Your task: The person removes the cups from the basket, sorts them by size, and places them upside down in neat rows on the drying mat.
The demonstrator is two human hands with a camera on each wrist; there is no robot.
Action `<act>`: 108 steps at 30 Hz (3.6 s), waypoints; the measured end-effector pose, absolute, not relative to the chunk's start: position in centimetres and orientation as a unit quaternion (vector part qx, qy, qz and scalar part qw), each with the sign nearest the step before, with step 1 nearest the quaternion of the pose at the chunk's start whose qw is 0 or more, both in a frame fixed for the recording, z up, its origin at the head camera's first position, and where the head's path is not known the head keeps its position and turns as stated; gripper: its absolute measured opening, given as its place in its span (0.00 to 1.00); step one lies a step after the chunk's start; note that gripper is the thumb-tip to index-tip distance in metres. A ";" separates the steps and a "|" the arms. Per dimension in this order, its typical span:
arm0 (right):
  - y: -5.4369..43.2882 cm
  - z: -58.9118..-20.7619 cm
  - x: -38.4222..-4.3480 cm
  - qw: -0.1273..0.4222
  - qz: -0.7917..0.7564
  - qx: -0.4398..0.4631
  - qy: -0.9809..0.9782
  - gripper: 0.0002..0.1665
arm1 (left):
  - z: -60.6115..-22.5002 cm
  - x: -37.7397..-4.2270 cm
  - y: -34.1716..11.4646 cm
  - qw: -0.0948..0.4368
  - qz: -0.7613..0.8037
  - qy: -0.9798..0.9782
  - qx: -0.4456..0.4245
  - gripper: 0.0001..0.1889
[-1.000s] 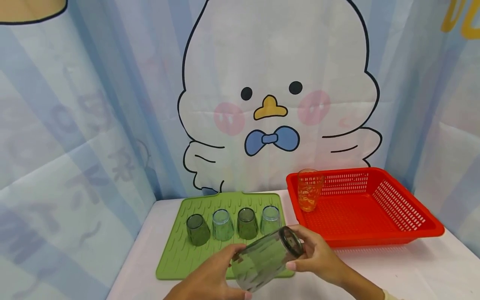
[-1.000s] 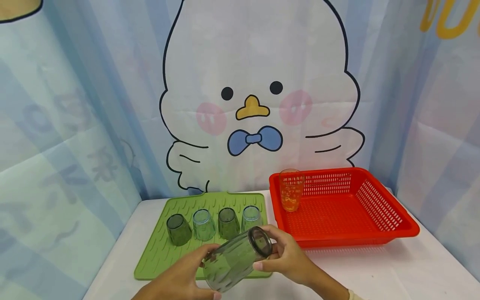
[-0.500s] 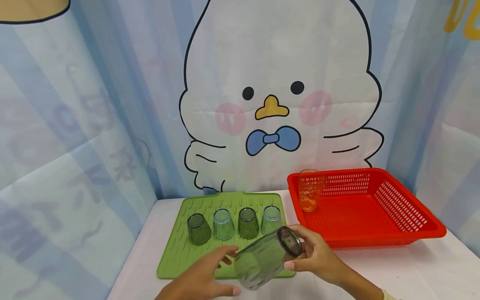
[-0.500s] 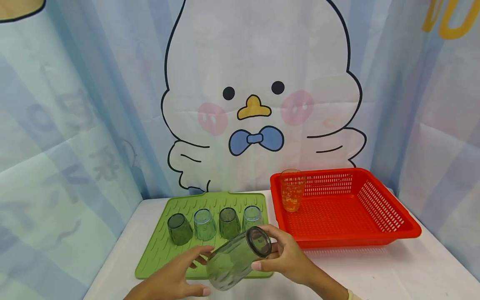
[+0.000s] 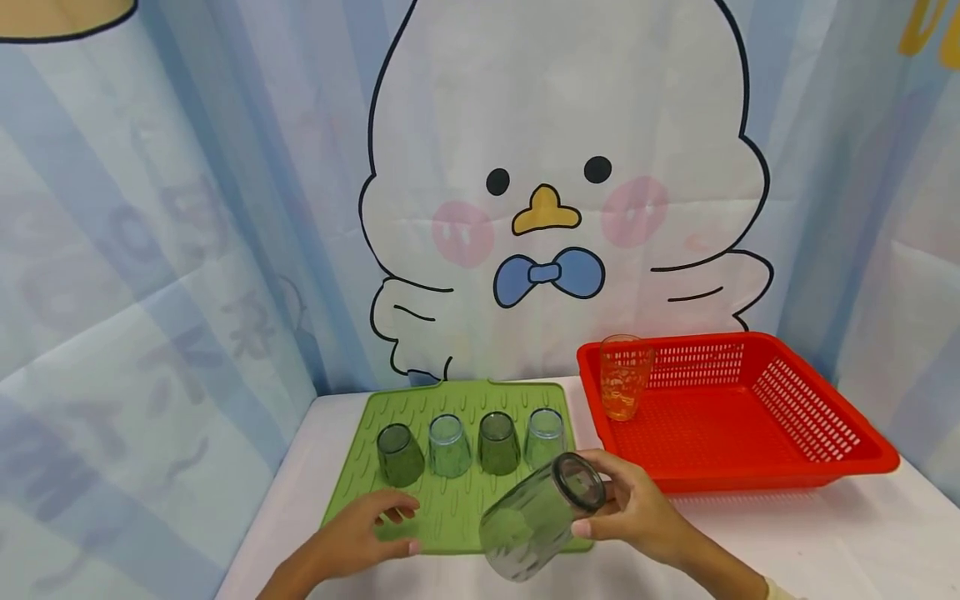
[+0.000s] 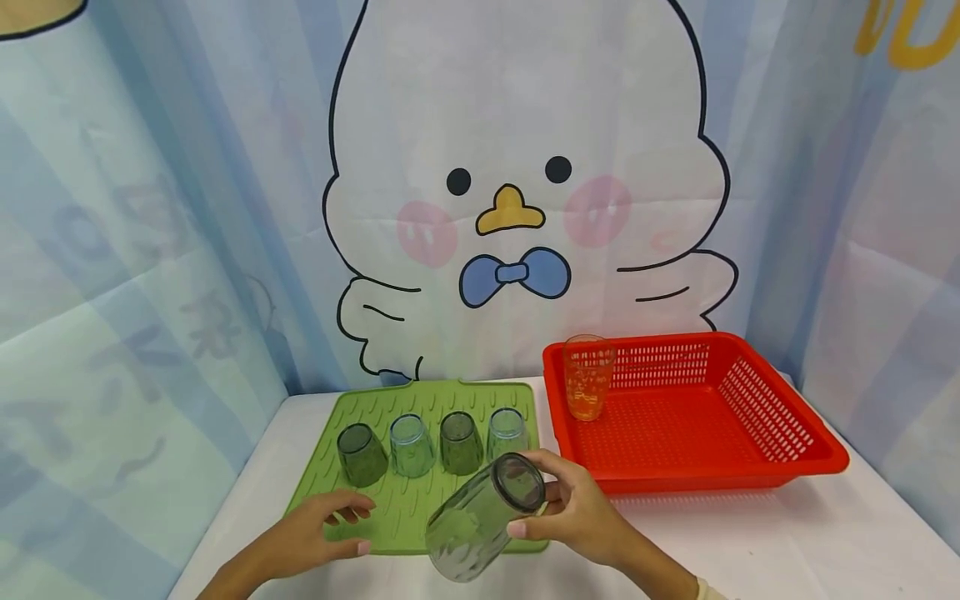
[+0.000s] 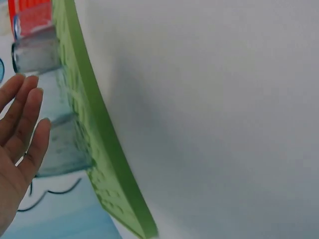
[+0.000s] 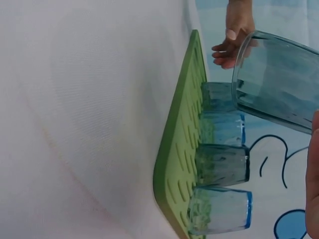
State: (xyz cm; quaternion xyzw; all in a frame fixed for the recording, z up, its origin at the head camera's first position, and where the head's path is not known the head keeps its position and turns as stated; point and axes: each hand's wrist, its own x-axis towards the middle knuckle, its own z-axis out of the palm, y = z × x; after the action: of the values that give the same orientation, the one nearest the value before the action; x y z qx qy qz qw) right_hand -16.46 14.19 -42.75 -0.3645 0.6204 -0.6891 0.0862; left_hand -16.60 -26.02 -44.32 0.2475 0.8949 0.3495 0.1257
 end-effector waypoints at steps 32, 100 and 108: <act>10.9 -41.7 -18.6 0.056 -0.584 -0.247 0.771 0.39 | -46.3 -19.5 -32.6 0.120 0.276 0.933 0.198 0.29; -2.7 -43.3 -22.6 0.123 -0.450 -0.272 0.842 0.49 | -46.5 -19.4 -32.8 0.123 0.312 0.924 0.185 0.27; -1.8 -43.2 -22.7 0.116 -0.444 -0.279 0.844 0.54 | -46.7 -19.5 -32.8 0.124 0.314 0.923 0.183 0.27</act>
State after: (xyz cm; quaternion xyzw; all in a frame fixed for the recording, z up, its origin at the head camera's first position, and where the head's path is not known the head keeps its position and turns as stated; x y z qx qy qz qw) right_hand -22.72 -1.83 -43.21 -0.2792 0.8437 -0.4435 0.1164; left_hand -19.49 -32.79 -46.69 0.1832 0.9232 0.3143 0.1242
